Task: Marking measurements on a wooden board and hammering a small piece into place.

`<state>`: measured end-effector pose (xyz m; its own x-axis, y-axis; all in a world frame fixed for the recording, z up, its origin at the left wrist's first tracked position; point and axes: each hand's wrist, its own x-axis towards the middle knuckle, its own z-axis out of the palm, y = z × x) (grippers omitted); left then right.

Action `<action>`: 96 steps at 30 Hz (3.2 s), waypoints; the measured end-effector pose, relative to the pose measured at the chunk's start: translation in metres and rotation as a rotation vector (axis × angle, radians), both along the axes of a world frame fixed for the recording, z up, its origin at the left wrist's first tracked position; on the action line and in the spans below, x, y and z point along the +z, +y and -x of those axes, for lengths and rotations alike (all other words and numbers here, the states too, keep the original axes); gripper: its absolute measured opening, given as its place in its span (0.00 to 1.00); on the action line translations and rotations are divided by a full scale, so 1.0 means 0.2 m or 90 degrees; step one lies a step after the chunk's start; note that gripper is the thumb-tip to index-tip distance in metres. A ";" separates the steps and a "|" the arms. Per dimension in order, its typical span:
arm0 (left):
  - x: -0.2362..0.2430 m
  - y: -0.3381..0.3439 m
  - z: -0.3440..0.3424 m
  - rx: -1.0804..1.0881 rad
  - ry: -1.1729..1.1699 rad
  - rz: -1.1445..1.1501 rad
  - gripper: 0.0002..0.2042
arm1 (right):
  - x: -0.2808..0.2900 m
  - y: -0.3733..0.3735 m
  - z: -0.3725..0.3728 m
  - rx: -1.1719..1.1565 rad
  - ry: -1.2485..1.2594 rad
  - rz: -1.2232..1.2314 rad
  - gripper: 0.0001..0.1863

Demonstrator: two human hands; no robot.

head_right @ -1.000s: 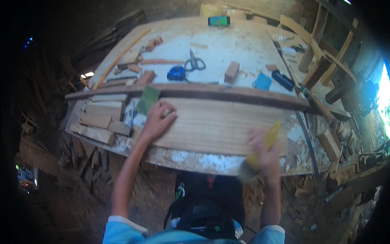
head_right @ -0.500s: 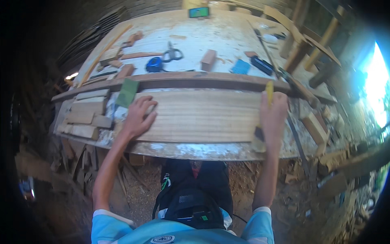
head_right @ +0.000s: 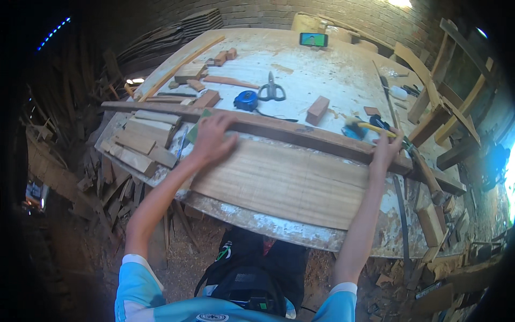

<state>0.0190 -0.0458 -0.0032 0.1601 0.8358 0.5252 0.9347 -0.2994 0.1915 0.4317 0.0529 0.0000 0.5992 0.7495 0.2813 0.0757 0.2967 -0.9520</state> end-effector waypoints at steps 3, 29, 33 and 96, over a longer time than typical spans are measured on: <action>0.12 0.36 0.02 0.129 -0.099 0.085 0.26 | -0.06 0.04 -0.07 -0.017 -0.226 0.135 0.24; 0.22 -0.43 -0.52 -0.469 -0.415 0.061 0.34 | 0.19 -0.81 0.59 0.660 -0.116 -0.068 0.47; 0.34 -0.61 -0.48 -0.440 -0.730 0.454 0.22 | 0.16 -0.89 0.51 0.568 -0.467 -0.359 0.40; 0.11 -0.52 0.28 -0.134 -0.299 0.411 0.07 | 0.20 -1.10 -0.40 0.319 -0.704 0.212 0.28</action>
